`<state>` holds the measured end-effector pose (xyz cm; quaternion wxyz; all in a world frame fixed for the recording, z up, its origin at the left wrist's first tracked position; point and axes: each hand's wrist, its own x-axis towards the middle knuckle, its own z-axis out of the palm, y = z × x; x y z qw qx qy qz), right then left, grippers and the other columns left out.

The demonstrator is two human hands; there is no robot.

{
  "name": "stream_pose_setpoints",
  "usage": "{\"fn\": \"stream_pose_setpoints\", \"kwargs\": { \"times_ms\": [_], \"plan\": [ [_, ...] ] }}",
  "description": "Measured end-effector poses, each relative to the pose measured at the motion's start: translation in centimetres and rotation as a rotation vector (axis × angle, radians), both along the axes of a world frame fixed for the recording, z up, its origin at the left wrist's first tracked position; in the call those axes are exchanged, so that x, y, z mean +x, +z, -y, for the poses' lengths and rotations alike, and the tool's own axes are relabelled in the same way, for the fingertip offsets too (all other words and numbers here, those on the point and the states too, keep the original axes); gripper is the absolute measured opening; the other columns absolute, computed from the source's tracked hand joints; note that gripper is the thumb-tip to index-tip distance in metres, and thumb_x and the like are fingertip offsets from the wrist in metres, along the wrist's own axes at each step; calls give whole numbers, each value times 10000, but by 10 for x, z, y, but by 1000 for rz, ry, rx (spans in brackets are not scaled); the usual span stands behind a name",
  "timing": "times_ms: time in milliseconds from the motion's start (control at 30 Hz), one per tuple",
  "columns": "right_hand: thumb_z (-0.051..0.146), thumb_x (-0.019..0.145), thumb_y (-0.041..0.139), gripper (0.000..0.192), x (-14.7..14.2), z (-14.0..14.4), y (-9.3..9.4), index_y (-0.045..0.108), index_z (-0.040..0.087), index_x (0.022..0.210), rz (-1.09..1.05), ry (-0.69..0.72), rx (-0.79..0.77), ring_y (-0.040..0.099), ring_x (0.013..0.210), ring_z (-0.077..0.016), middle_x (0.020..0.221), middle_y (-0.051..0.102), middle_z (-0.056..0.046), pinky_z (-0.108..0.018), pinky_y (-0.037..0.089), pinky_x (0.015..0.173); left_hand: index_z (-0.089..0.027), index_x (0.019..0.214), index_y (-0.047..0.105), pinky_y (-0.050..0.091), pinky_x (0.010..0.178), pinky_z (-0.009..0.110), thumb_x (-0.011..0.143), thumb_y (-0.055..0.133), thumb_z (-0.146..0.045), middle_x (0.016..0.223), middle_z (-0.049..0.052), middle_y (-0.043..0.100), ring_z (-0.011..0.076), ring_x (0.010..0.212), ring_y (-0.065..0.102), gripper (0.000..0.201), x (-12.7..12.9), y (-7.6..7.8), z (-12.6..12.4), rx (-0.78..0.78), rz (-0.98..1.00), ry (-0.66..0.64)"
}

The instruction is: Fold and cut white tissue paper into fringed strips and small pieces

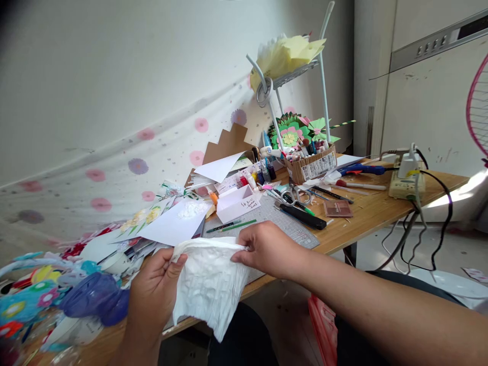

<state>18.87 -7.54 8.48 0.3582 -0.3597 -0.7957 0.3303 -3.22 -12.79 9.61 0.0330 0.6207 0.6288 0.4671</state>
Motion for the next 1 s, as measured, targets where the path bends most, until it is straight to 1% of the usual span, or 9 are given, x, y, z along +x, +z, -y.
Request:
{"fn": "stream_pose_setpoints", "kwargs": {
  "times_ms": [167,300,367,533,633,767,867,933,1000],
  "plan": [
    [322,697,638,211,4,-9,-1,540,156,614,-187,-10,-230,400,541,-99,559,446,48,-211,305,505,-175,822,599,413,644,266,794,490,-457,679,7,606,187,697,547,303,-1,-4,-5,-104,-3,-42],
    [325,708,601,213,-1,-11,-4,477,171,628,-360,-149,-260,377,546,-97,577,411,56,-210,287,505,-197,1083,555,435,752,315,830,436,-441,921,49,649,232,874,577,371,5,-14,-8,-148,53,-98],
    [316,724,573,197,-4,-12,-6,454,180,648,-368,-212,-239,378,540,-96,588,413,56,-206,292,497,-204,1094,549,432,774,336,838,422,-442,915,55,652,240,891,580,372,7,-20,-10,-177,56,-78],
    [262,778,517,92,-13,-34,-16,500,181,738,-86,-368,-54,452,577,-110,629,483,36,-205,338,516,-177,1016,590,450,753,342,813,449,-469,818,62,664,237,835,601,383,11,-44,-29,-235,201,-75],
    [206,758,547,43,-19,-62,-28,567,178,785,50,-355,-23,512,636,-135,670,552,14,-226,359,560,-157,968,589,473,681,315,823,417,-479,781,65,669,204,733,614,393,12,-65,-46,-367,308,-116],
    [212,789,577,105,-29,-100,-45,610,151,868,249,-267,-4,562,674,-145,719,602,-1,-274,426,630,-148,823,586,457,495,278,834,401,-419,549,17,602,155,467,556,328,5,-85,-63,-490,282,-122],
    [301,845,548,184,-37,-114,-57,598,138,912,362,-197,37,584,734,-143,830,620,-16,-327,467,696,-168,686,547,422,439,268,806,445,-348,463,-11,531,143,391,499,240,-8,-84,-70,-512,186,-83],
    [270,845,544,172,-41,-118,-64,605,137,936,408,-170,72,594,783,-163,858,640,-39,-327,459,718,-181,678,526,449,528,290,785,478,-307,583,12,573,158,513,545,172,-13,-78,-72,-437,97,-32],
    [202,816,550,163,-45,-119,-71,619,139,950,438,-159,104,602,814,-191,863,665,-65,-309,440,717,-199,771,536,456,700,327,792,479,-281,811,39,599,183,750,574,102,-10,-71,-74,-332,10,-13]
  ]
}}
